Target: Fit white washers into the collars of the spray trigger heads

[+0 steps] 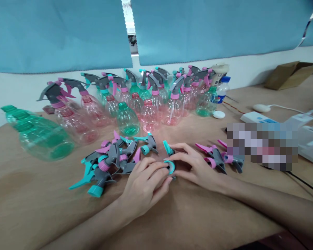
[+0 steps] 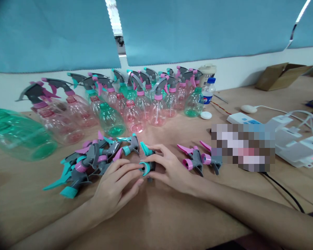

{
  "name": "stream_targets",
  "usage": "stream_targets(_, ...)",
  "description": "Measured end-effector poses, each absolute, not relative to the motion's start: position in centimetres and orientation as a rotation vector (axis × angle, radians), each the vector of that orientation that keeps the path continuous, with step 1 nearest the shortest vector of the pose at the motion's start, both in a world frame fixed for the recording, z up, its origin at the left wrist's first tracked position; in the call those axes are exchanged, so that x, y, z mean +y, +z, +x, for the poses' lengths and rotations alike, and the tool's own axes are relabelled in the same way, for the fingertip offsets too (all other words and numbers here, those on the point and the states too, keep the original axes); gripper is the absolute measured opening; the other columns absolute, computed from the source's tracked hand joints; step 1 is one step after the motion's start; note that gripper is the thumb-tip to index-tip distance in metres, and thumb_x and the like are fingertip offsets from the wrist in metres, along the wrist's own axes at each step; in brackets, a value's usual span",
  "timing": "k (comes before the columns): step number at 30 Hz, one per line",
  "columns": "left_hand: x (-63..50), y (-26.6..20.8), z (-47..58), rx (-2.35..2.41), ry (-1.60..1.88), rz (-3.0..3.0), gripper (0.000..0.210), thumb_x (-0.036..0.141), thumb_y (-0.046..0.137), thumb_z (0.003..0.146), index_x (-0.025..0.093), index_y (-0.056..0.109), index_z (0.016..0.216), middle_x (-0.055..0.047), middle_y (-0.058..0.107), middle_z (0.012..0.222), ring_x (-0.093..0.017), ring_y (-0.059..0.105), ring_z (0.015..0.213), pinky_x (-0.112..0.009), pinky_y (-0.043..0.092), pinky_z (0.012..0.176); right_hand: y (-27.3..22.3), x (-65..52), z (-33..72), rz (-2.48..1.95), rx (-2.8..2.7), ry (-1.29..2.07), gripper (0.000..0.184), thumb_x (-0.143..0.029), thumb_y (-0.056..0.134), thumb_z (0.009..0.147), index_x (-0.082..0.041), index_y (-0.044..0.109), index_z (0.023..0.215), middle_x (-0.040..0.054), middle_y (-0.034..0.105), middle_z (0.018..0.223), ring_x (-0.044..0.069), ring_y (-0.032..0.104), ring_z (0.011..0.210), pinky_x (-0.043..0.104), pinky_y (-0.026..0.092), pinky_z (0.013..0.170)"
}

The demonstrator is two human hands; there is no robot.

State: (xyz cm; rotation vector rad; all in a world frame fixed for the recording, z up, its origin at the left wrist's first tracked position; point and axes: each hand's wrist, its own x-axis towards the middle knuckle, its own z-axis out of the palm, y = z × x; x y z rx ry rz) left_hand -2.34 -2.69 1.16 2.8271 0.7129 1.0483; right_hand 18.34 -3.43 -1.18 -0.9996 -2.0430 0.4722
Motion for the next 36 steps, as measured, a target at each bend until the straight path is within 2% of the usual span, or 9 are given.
stream_targets(8, -2.68, 1.15, -2.10, 0.723, 1.015, 2.866, 0.013, 0.016, 0.058, 0.085, 0.015, 0.061, 0.098, -0.006, 0.069, 0.096, -0.021, 0.055, 0.088, -0.036, 0.050, 0.077, -1.22, -3.48, 18.48, -1.025, -2.053, 0.499, 0.026, -0.025, 0.064, 0.083, -0.024, 0.059, 0.109, 0.0094, 0.047, 0.122, 0.024, 0.048, 0.118, 0.044, 0.046, 0.097)
stream_targets(16, -2.63, 0.81, -1.88, 0.617, 0.976, 2.872, 0.010, 0.013, 0.056, 0.087, 0.015, 0.059, 0.096, -0.003, 0.068, 0.093, -0.018, 0.052, 0.082, -0.032, 0.048, 0.075, -1.11, -3.48, 18.24, -0.982, -2.083, 0.520, 0.025, -0.025, 0.064, 0.083, -0.022, 0.059, 0.107, 0.0104, 0.048, 0.123, 0.025, 0.049, 0.118, 0.045, 0.045, 0.098)
stream_targets(24, -2.65, 0.91, -1.96, 0.690, 0.995, 2.933, 0.011, 0.019, 0.055, 0.088, 0.015, 0.059, 0.099, -0.004, 0.068, 0.092, -0.018, 0.051, 0.080, -0.032, 0.047, 0.072, -1.46, -3.34, 18.46, -0.968, -2.087, 0.487, 0.026, -0.025, 0.064, 0.083, -0.022, 0.059, 0.108, 0.0099, 0.048, 0.123, 0.023, 0.048, 0.118, 0.041, 0.046, 0.098)
stream_targets(30, -2.82, 0.94, -2.07, 0.785, 1.049, 2.974, 0.010, 0.021, 0.056, 0.087, 0.016, 0.061, 0.094, -0.009, 0.058, 0.095, -0.020, 0.050, 0.082, -0.033, 0.047, 0.069, -1.25, -3.32, 18.50, -0.960, -2.080, 0.489, 0.026, -0.026, 0.065, 0.082, -0.023, 0.060, 0.108, 0.0088, 0.048, 0.122, 0.023, 0.049, 0.117, 0.040, 0.046, 0.097)
stream_targets(36, -2.38, 0.97, -2.39, 0.812, 1.022, 2.939, 0.011, 0.023, 0.053, 0.089, 0.016, 0.062, 0.086, -0.007, 0.051, 0.088, -0.018, 0.047, 0.076, -0.031, 0.045, 0.065, -1.13, -3.49, 18.40, -0.989, -2.085, 0.491, 0.025, -0.027, 0.065, 0.083, -0.023, 0.060, 0.107, 0.0087, 0.048, 0.121, 0.023, 0.048, 0.118, 0.042, 0.046, 0.097)
